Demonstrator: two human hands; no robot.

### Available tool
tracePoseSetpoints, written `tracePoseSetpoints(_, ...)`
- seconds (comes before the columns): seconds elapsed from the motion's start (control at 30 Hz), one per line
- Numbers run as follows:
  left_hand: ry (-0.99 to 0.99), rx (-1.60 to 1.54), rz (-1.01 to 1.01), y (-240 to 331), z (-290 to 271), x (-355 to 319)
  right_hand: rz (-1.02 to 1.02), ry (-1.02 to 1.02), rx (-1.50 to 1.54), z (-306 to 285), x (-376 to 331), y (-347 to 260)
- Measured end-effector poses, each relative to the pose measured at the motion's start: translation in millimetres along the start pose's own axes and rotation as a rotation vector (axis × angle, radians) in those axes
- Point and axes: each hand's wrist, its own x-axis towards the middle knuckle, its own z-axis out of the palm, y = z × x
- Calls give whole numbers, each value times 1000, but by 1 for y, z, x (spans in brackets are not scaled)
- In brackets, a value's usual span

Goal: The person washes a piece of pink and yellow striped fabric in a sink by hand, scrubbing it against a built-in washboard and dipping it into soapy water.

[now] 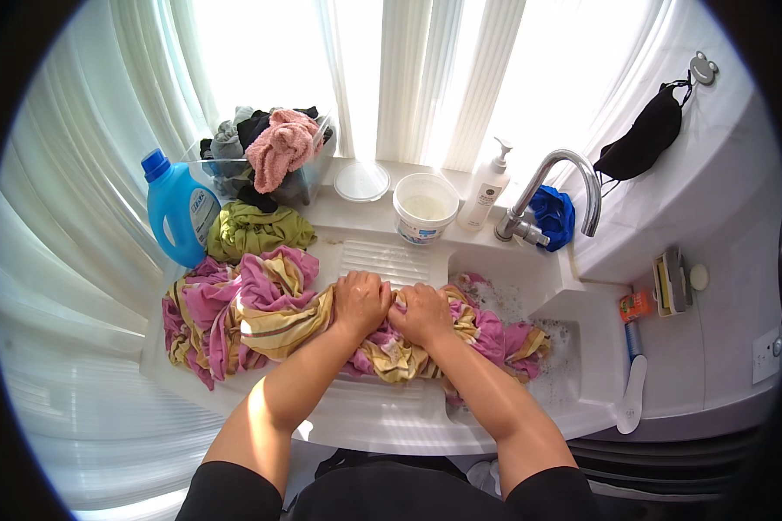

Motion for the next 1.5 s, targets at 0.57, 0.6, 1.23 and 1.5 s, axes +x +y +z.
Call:
tracePoseSetpoints(0.57,-176,79,-206,-7,-6,8,69,-87,-28,15,17,0)
tracePoseSetpoints(0.6,-42,132,-154,-11,0,17,89,-64,-12,17,29,3)
tracePoseSetpoints(1.23,-203,-13,-236,-6,-12,41,41,58,-8,-7,14,-12)
tracePoseSetpoints(1.5,-107,-270,539,6,-131,-99,-677,179,-136,-24,-116,-33)
